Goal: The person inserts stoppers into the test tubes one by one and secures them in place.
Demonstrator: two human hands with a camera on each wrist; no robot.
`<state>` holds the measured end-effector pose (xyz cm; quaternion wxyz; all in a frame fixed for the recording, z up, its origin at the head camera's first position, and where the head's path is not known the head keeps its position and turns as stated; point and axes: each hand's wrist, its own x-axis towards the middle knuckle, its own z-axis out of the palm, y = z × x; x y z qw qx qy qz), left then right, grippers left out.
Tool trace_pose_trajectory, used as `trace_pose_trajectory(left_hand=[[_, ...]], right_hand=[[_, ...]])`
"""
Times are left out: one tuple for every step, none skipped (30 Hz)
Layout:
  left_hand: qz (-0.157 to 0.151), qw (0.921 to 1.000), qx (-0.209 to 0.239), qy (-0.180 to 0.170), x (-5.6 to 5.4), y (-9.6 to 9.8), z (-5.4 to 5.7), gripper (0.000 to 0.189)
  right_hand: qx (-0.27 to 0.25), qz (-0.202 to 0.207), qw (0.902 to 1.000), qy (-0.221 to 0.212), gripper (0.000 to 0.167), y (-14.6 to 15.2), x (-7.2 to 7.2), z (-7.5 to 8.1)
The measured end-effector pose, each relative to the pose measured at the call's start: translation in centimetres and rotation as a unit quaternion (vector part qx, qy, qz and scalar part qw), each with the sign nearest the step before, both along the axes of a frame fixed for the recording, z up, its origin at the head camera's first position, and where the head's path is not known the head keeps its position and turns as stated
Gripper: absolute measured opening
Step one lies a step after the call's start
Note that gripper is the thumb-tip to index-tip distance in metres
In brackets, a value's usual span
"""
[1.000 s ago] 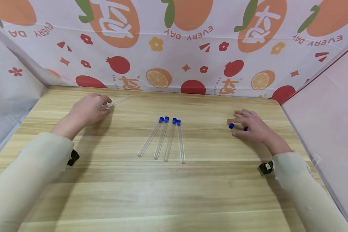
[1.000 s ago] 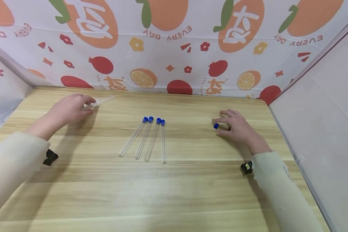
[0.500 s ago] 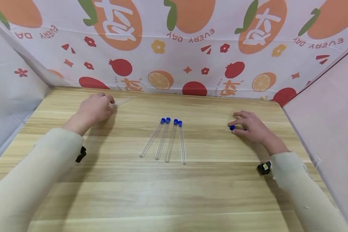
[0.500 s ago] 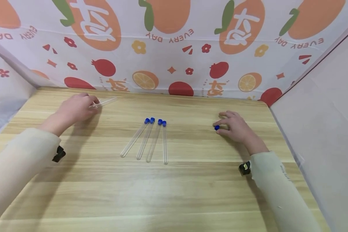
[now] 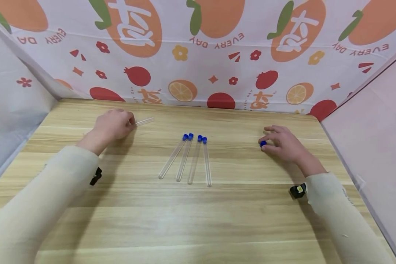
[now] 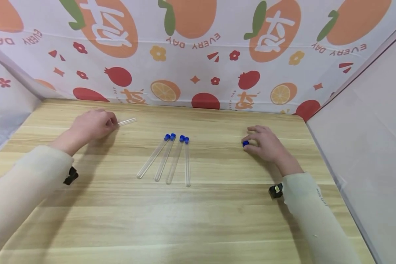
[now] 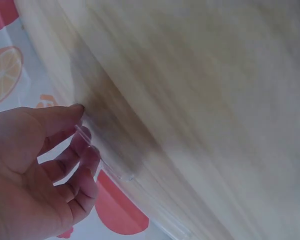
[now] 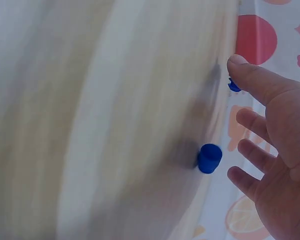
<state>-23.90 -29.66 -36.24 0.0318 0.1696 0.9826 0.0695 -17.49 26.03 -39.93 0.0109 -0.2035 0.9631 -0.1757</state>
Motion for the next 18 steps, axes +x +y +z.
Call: trace_pose_trajectory(left_hand=[[-0.002, 1.0000, -0.001, -0.001, 0.1, 0.1, 0.1, 0.018], [-0.003, 1.0000, 0.000, -0.003, 0.1, 0.2, 0.2, 0.018], [-0.004, 1.0000, 0.000, -0.004, 0.2, 0.2, 0.2, 0.018], [-0.003, 1.0000, 0.001, -0.004, 0.3, 0.3, 0.3, 0.018], [-0.002, 1.0000, 0.004, -0.004, 0.4, 0.4, 0.4, 0.019], [-0.002, 1.0000, 0.007, -0.003, 0.4, 0.6, 0.5, 0.019], [-0.002, 0.9999, 0.012, -0.001, 0.5, 0.7, 0.5, 0.020], [-0.003, 0.9998, 0.018, 0.000, 0.6, 0.9, 0.6, 0.020], [-0.004, 0.9997, 0.024, 0.001, 0.7, 1.2, 0.6, 0.021], [-0.005, 0.9995, 0.031, 0.001, 0.9, 1.4, 0.7, 0.021], [-0.007, 0.9992, 0.040, 0.001, 1.0, 1.7, 0.7, 0.021], [-0.008, 0.9987, 0.051, -0.001, 1.2, 2.0, 0.8, 0.022], [-0.010, 0.9980, 0.062, -0.004, 1.4, 2.3, 0.9, 0.022], [-0.010, 0.9972, 0.073, -0.008, 1.7, 2.6, 1.1, 0.022], [-0.011, 0.9962, 0.086, -0.010, 1.9, 2.8, 1.2, 0.022], [-0.011, 0.9947, 0.101, -0.016, 2.2, 3.1, 1.3, 0.023], [-0.012, 0.9930, 0.116, -0.019, 2.4, 3.3, 1.4, 0.023], [-0.013, 0.9910, 0.132, -0.022, 2.6, 3.6, 1.4, 0.023]], right_hand=[[-0.002, -0.006, 1.0000, 0.001, 0.024, -0.1, 0.0, 0.1], [-0.006, -0.011, 0.9999, 0.002, 0.024, -0.1, -0.1, 0.2], [-0.010, -0.015, 0.9998, 0.004, 0.025, -0.2, -0.1, 0.2], [-0.015, -0.017, 0.9997, 0.005, 0.026, -0.3, -0.2, 0.3], [-0.018, -0.019, 0.9996, 0.007, 0.027, -0.5, -0.3, 0.4], [-0.022, -0.018, 0.9995, 0.010, 0.027, -0.6, -0.4, 0.4], [-0.028, -0.021, 0.9993, 0.013, 0.027, -0.8, -0.4, 0.4], [-0.034, -0.022, 0.9990, 0.017, 0.028, -0.9, -0.5, 0.5], [-0.040, -0.023, 0.9987, 0.022, 0.028, -1.2, -0.5, 0.5], [-0.048, -0.024, 0.9981, 0.029, 0.027, -1.4, -0.6, 0.6], [-0.055, -0.024, 0.9975, 0.036, 0.027, -1.7, -0.6, 0.6], [-0.065, -0.024, 0.9967, 0.042, 0.026, -2.1, -0.6, 0.7], [-0.075, -0.024, 0.9957, 0.048, 0.026, -2.4, -0.7, 0.8], [-0.086, -0.024, 0.9946, 0.053, 0.026, -2.8, -0.7, 0.9], [-0.097, -0.024, 0.9934, 0.056, 0.026, -3.2, -0.7, 0.9], [-0.108, -0.025, 0.9922, 0.057, 0.026, -3.5, -0.8, 1.0], [-0.119, -0.028, 0.9909, 0.057, 0.027, -3.9, -0.8, 1.0], [-0.129, -0.031, 0.9895, 0.057, 0.028, -4.3, -0.9, 1.0]])
